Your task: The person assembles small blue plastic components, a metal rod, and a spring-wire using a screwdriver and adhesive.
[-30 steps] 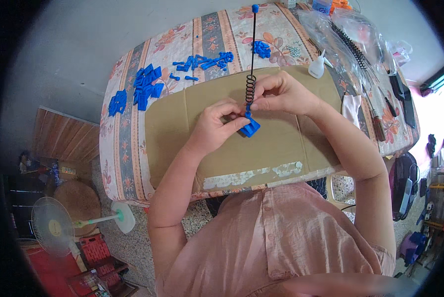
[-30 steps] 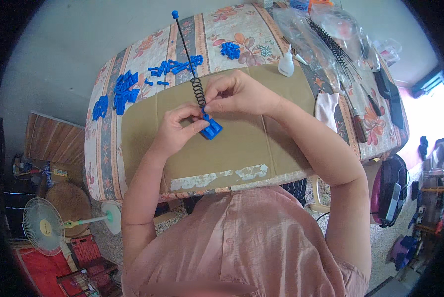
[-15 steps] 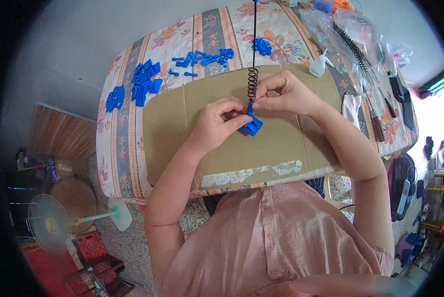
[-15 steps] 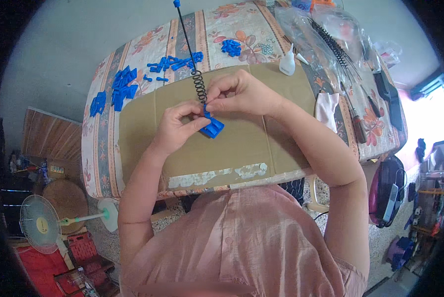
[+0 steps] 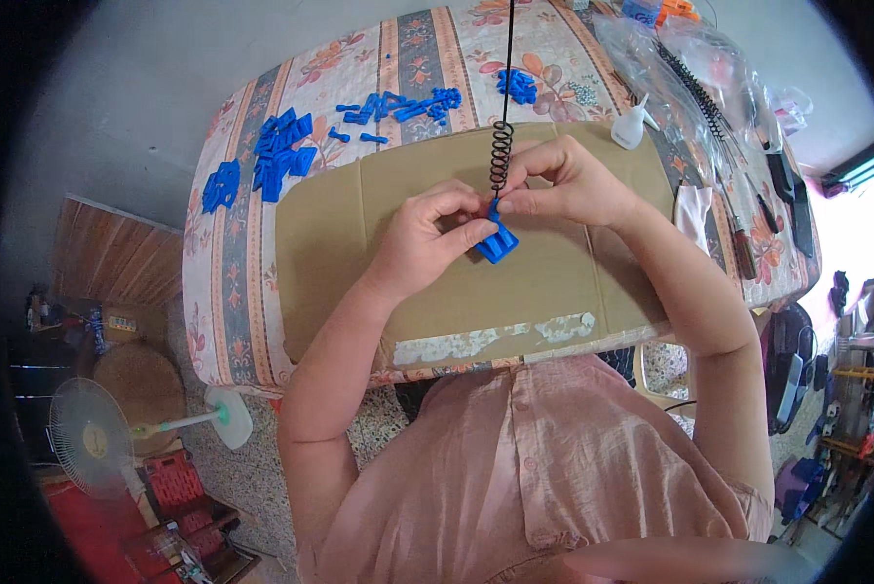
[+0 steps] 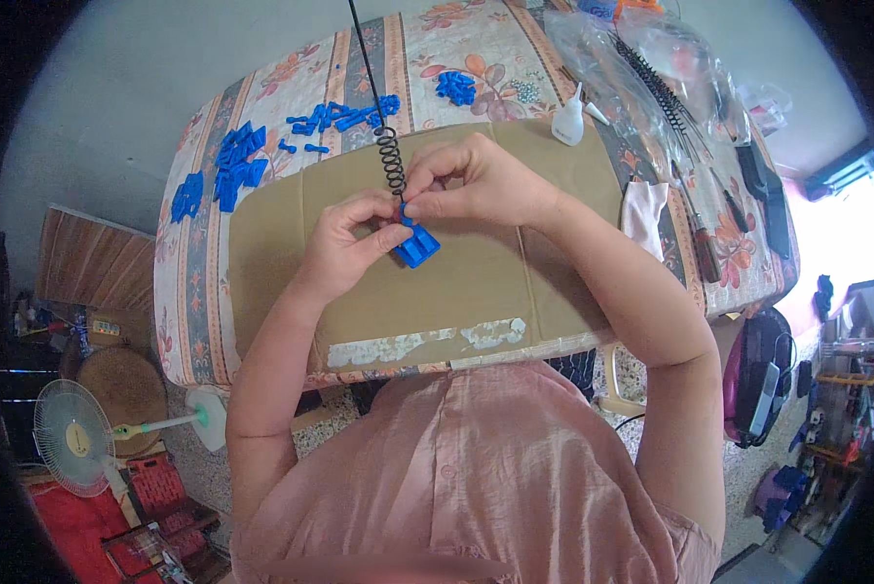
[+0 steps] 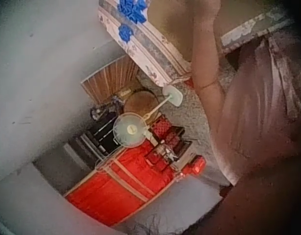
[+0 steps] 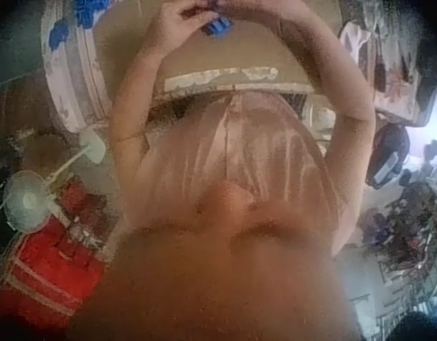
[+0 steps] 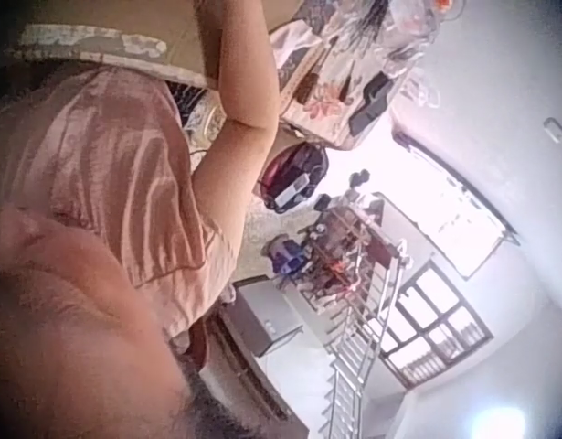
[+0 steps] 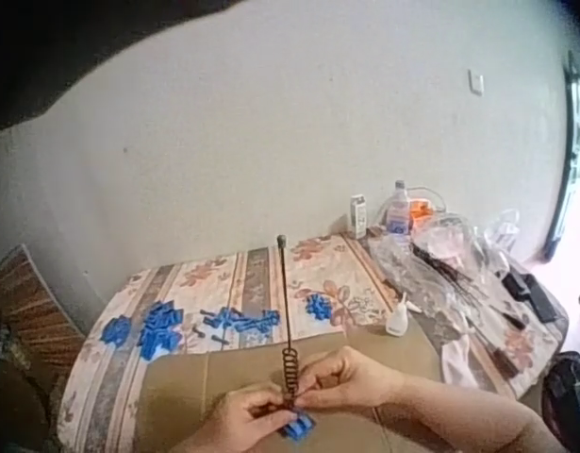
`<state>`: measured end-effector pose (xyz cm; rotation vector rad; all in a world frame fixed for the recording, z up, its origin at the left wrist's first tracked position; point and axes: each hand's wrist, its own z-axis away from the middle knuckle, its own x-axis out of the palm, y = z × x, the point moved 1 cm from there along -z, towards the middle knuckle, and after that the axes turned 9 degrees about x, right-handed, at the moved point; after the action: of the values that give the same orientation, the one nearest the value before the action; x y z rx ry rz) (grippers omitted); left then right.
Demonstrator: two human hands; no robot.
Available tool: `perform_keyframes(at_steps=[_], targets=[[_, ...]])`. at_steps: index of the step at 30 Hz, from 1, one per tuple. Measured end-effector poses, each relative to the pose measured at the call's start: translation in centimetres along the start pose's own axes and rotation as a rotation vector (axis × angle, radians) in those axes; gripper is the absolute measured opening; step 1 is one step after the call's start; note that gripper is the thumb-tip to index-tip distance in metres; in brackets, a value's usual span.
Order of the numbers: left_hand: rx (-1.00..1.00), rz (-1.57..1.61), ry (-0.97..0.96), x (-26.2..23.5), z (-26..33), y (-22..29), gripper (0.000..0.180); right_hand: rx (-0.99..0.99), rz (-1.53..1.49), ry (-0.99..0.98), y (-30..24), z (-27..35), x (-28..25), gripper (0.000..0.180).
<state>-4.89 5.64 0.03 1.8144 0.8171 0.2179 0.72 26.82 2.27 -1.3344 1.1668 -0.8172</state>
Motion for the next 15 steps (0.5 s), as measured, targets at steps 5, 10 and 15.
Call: perform_keyframes(at_steps=[5,10,15], targets=[[0.033,-0.048,-0.007,0.05,-0.12,0.21,0.015,0.000,0.016,-0.021,0.10,-0.01,-0.13,0.009],[0.043,-0.058,-0.014,-0.09,-0.02,0.16,0.017,0.018,0.018,-0.017,0.04,-0.05,-0.10,0.008],[0.052,-0.094,-0.027,-0.12,-0.05,0.17,0.016,0.035,-0.020,-0.006,-0.08,0.03,0.02,0.007]])
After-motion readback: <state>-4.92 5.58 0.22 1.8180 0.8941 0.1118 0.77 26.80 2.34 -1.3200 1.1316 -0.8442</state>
